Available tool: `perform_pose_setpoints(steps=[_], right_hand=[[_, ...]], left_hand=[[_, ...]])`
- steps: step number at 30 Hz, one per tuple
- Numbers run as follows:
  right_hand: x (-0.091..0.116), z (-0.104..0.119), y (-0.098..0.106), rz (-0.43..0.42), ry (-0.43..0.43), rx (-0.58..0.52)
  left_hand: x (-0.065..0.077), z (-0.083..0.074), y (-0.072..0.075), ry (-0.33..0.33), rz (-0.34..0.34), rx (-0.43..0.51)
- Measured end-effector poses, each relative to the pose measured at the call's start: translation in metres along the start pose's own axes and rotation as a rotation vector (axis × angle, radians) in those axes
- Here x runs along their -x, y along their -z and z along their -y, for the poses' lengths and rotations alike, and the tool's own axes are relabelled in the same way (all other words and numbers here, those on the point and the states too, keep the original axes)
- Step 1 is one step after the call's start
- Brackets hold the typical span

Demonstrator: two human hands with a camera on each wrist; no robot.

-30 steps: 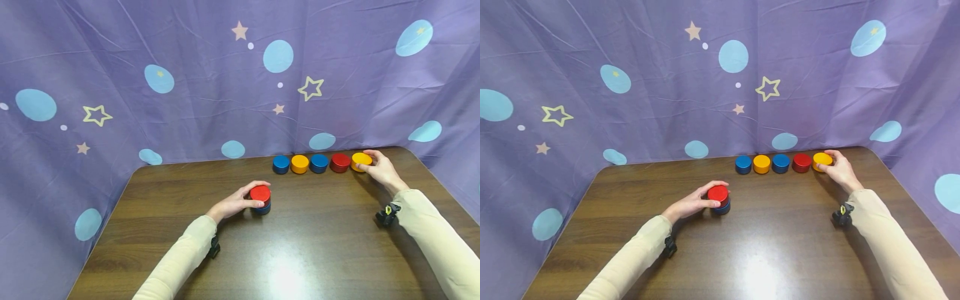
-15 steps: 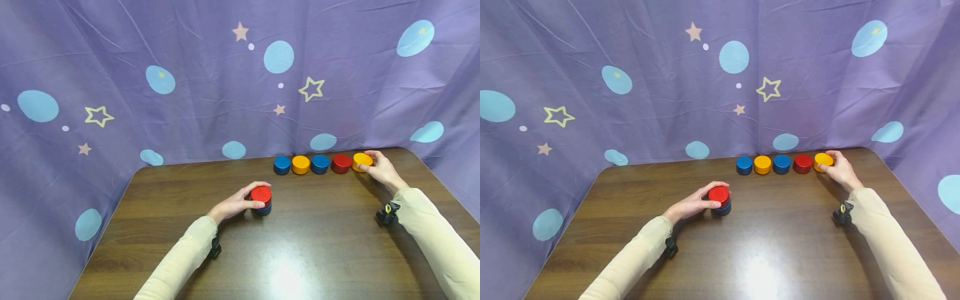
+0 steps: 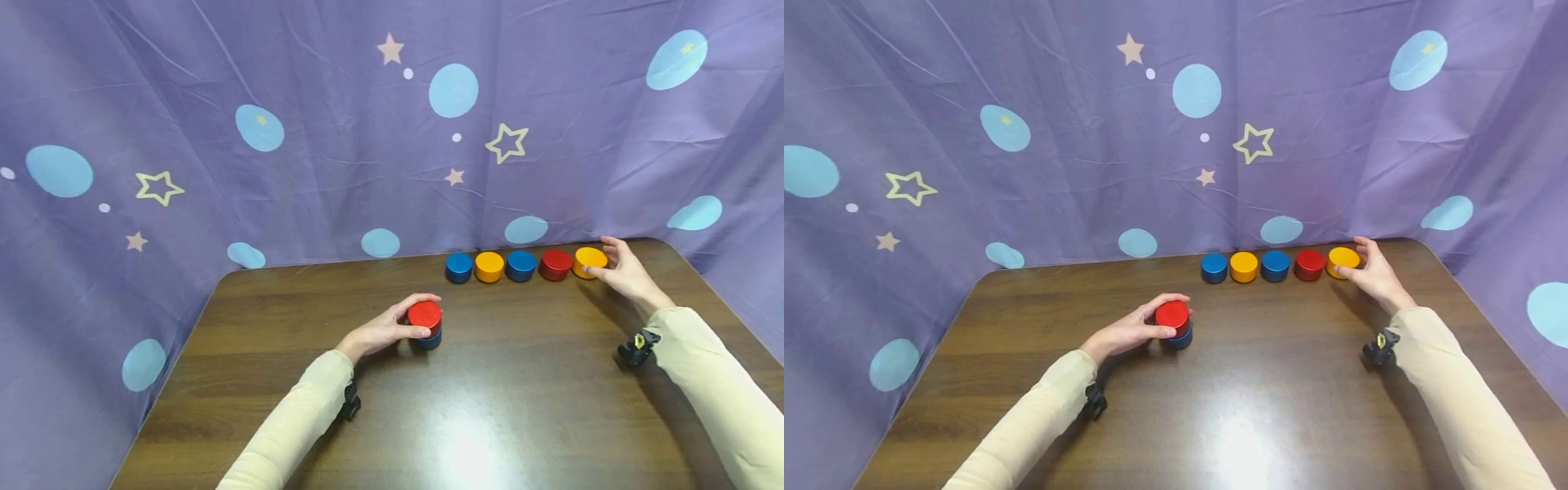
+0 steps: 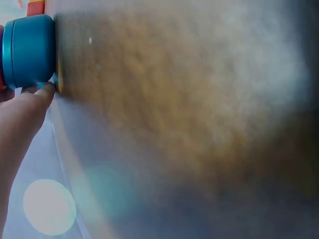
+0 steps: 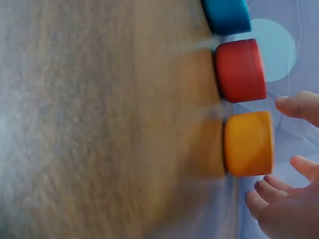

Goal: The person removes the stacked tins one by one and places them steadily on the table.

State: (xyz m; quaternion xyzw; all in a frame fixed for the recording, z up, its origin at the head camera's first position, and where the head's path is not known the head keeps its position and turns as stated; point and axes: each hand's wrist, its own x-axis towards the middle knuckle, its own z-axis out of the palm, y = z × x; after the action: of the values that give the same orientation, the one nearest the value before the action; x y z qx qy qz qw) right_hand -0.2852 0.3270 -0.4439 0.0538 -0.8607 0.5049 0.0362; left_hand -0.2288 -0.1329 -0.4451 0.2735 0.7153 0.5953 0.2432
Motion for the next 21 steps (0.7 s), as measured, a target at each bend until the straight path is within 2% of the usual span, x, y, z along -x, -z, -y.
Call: perform_pose_setpoints(steps=[10, 21], right_hand=[[0.009, 0.025, 0.008, -0.026, 0.084, 0.003], [0.016, 0.051, -0.004, 0.013, 0.142, -0.015]], left_hand=[[0.002, -0.001, 0.001, 0.026, -0.006, -0.032], [0.000, -0.004, 0.003, 0.033, 0.004, -0.022]])
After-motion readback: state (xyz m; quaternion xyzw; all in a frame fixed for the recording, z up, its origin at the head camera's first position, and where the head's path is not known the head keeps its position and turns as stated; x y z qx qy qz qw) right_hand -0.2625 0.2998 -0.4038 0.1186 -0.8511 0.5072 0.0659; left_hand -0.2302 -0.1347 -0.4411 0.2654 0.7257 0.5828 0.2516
